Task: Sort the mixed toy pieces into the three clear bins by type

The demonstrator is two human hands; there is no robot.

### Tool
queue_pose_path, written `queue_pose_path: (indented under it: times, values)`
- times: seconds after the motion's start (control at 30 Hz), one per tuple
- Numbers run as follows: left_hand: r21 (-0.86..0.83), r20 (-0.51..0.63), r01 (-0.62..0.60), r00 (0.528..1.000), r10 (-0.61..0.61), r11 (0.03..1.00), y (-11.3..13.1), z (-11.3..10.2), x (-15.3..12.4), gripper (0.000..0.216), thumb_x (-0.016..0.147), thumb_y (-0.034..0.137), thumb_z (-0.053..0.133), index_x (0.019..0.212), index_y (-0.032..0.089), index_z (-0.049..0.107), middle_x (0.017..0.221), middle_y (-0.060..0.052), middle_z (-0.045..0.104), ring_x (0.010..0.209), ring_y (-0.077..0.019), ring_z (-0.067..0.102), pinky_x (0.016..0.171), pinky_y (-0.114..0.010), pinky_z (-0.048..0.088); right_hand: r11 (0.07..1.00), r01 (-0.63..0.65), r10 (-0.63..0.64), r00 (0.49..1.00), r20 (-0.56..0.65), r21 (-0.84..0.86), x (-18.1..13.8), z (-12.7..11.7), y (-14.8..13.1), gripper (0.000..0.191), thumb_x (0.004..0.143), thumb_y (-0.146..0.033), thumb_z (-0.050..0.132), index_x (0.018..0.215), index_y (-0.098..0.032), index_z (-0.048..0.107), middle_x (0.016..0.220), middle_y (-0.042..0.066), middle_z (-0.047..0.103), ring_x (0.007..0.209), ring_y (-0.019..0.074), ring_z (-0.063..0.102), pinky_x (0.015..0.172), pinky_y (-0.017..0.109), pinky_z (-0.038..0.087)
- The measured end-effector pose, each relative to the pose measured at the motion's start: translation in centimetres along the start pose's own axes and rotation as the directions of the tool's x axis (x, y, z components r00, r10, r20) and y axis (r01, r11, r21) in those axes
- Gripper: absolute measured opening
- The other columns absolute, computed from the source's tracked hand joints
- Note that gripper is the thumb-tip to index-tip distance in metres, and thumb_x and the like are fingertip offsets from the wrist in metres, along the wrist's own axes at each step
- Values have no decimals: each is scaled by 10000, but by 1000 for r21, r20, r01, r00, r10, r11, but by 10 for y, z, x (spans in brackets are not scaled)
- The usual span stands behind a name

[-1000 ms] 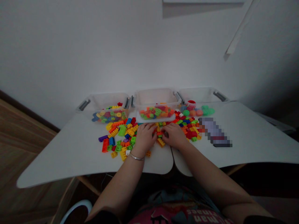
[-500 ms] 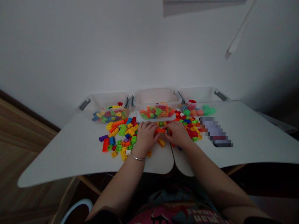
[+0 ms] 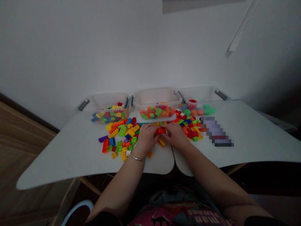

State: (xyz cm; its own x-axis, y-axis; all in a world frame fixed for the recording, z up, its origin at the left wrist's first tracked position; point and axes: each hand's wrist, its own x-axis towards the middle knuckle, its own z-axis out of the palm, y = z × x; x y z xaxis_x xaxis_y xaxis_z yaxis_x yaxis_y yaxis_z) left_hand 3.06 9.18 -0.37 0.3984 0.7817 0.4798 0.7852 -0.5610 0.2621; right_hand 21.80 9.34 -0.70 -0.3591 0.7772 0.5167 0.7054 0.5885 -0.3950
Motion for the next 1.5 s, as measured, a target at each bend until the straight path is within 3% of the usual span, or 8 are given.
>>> queue_pose_path:
  times: [0.27,0.4,0.53,0.8,1.03,1.3,1.5]
  values:
    - [8,27,63,998,-63,998,0,1,2,264,825,284,690,1068,181,691,994,-90,706,997,-265,593,939,-435,445,1000,16,-16,999,51,-2,2,-1,1,243,895,-257,588,1114,-207,682,1051,101,723,1006,248,632,944,435,472]
    - [-41,27,40,999,-39,998,-1,-3,2,226,841,280,670,1057,222,704,991,-62,719,1001,-243,595,978,-437,420,990,-78,87,994,-68,121,0,1,6,242,904,-275,529,1099,-213,658,1101,109,699,1050,253,626,950,442,482]
    - [-58,33,17,999,-15,998,-1,-3,1,233,828,270,669,1056,240,707,1061,-46,714,1089,-242,569,1027,-445,391,967,-167,205,959,-195,194,-1,4,12,278,909,-356,490,1094,-207,634,1029,105,699,951,247,642,869,411,515]
    - [-50,77,-5,997,9,999,-1,1,2,339,837,268,644,1169,215,683,1246,-38,675,1223,-252,517,1072,-464,392,968,-100,159,953,-257,228,3,3,11,227,859,-324,533,1023,-204,635,1008,98,687,968,235,626,874,402,513]
    - [-3,16,15,1000,-15,1000,0,-1,1,284,860,226,599,1118,207,717,1238,-42,678,1191,-263,520,1065,-447,437,936,-170,275,900,-337,309,12,-15,11,273,855,-394,564,1039,-213,652,1008,87,700,872,216,645,815,389,540]
    - [-23,11,0,1000,1,1000,-4,3,0,291,863,221,593,1129,227,712,1212,-35,692,1173,-252,545,1063,-457,443,926,-98,284,816,-503,363,63,-72,19,375,844,-518,592,1072,-225,644,1046,74,700,909,201,647,849,404,537]
    - [-28,10,-16,1000,16,999,-3,2,1,302,848,198,604,1130,219,710,1202,-32,698,1157,-244,554,1058,-444,451,921,-192,323,862,-390,339,124,-96,38,418,839,-543,563,1018,-179,664,998,90,710,868,191,642,808,380,528]
